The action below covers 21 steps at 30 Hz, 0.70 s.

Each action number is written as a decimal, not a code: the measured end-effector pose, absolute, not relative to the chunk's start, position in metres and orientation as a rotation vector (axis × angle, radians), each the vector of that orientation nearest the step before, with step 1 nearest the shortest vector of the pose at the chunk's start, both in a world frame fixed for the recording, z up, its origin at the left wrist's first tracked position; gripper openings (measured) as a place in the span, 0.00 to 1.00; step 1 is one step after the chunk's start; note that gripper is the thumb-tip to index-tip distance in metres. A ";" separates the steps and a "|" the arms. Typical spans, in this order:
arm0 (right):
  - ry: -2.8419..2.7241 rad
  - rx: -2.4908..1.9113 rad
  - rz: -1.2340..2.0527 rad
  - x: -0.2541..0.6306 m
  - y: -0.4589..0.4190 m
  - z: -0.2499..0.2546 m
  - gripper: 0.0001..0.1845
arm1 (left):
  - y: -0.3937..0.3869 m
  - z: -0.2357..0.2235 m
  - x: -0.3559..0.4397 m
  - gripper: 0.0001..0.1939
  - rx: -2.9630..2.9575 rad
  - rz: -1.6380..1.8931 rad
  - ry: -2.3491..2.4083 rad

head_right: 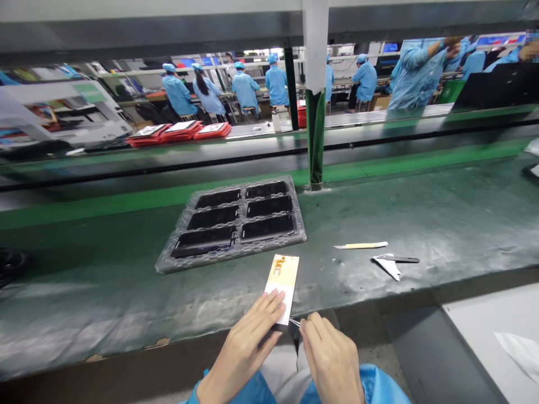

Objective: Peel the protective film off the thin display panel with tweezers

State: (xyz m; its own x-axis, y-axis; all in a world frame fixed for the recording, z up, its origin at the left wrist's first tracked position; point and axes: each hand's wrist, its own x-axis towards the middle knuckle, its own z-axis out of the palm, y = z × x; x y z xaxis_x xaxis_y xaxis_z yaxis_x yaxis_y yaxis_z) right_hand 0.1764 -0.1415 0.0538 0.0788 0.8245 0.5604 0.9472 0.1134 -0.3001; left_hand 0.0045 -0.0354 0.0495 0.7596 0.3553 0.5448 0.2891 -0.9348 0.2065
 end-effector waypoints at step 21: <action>-1.633 -1.683 0.024 0.181 -0.147 0.045 0.12 | -0.034 0.047 0.004 0.20 2.773 0.930 0.528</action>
State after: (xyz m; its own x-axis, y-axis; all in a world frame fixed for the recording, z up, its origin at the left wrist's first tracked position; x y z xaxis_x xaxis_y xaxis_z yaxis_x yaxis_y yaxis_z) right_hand 0.1810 -0.1467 0.0454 0.1760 0.8563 0.4855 0.8418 0.1248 -0.5252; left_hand 0.0041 -0.0342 0.0468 0.7431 0.3819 0.5495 0.2760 -0.9230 0.2682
